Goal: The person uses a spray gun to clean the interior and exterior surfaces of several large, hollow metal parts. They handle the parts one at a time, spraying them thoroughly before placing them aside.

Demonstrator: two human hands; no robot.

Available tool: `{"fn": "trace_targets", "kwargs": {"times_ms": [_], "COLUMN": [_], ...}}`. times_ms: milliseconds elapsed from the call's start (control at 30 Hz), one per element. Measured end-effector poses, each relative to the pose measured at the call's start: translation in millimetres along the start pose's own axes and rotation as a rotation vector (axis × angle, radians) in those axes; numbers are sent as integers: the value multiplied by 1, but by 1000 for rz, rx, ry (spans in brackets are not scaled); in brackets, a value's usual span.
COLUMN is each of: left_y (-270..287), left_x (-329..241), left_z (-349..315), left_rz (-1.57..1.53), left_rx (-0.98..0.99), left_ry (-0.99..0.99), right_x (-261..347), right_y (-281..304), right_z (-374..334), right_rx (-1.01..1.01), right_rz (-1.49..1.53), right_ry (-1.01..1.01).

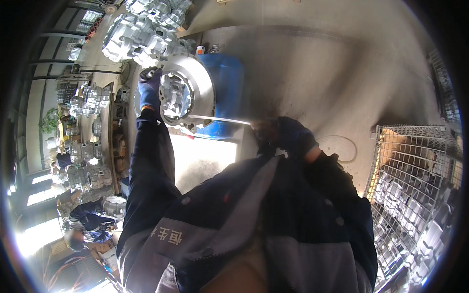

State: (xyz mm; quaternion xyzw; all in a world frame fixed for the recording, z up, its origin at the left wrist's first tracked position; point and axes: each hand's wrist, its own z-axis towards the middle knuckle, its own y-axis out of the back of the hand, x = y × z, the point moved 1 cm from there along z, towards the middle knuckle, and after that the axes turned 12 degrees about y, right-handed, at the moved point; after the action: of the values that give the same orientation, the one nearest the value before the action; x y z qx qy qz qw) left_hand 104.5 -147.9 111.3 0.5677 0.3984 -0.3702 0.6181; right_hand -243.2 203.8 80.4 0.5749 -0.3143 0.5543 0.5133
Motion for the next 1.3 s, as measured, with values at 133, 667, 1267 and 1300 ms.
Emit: {"fn": "trace_targets", "kwargs": {"times_ms": [133,667,1267,1300], "left_y": [1,-2,-8,-9], "left_x": [1,-73,-67,-65], "left_z": [3,-86,-80,-74], "left_rz": [147,-245,-443,-403], "left_rx": [-42,133,204,158], "left_ry": [-42,103,1,51], "right_x": [-2,47,42,41], "right_y": [-2,10,18,18], "right_z": [4,44,75,78], "right_rx": [83,-119,-136,-141], "right_rz": [73,587,295,281], "right_ry": [-76,-51,203,109]}}
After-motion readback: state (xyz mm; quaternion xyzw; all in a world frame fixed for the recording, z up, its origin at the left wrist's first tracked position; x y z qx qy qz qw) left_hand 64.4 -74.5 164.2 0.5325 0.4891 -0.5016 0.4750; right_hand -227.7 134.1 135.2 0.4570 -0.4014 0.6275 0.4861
